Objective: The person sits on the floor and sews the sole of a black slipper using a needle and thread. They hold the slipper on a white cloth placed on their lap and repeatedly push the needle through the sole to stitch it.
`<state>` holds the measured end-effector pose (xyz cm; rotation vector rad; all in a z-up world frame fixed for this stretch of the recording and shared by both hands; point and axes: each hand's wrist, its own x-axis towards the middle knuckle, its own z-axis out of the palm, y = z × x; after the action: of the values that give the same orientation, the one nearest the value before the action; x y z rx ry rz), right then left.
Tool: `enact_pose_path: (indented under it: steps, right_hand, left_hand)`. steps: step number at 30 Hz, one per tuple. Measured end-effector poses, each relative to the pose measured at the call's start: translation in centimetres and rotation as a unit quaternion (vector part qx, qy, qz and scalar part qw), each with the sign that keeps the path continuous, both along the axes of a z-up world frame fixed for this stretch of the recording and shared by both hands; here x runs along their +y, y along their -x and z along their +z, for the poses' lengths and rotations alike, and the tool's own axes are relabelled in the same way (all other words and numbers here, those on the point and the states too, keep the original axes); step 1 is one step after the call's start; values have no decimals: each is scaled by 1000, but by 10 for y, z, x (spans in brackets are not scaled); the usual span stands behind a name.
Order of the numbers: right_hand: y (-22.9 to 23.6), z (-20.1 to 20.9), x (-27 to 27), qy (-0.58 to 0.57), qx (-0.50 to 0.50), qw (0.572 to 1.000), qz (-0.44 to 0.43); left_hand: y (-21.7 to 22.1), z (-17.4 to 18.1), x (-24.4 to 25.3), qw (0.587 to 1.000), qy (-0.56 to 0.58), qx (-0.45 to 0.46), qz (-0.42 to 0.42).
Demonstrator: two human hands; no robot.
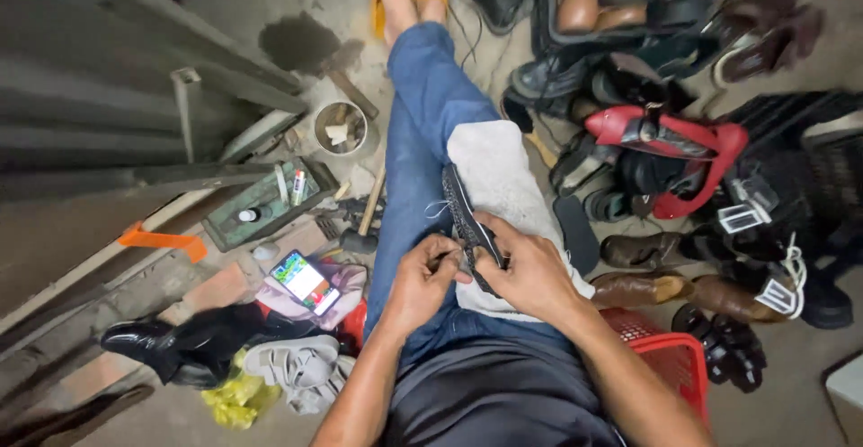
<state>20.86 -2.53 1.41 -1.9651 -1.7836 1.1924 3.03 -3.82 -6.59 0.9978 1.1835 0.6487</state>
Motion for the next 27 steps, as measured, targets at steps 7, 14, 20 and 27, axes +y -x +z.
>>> enact_pose_path:
  steps: [7, 14, 20, 27]
  right_hand:
    - [-53, 11, 12, 109, 170, 978, -59]
    - [-126, -19, -30, 162, -24, 986, -8]
    - [-181, -46, -26, -96, 464, 823, -313]
    - [-111, -9, -25, -3, 710, 702, -45]
  left_hand:
    - [-11, 34, 26, 999, 14, -2, -34]
    - [-11, 37, 38, 997, 26, -40, -57]
    - [-2, 24, 26, 994, 46, -78, -53]
    - [1, 19, 10, 997, 15, -36, -59]
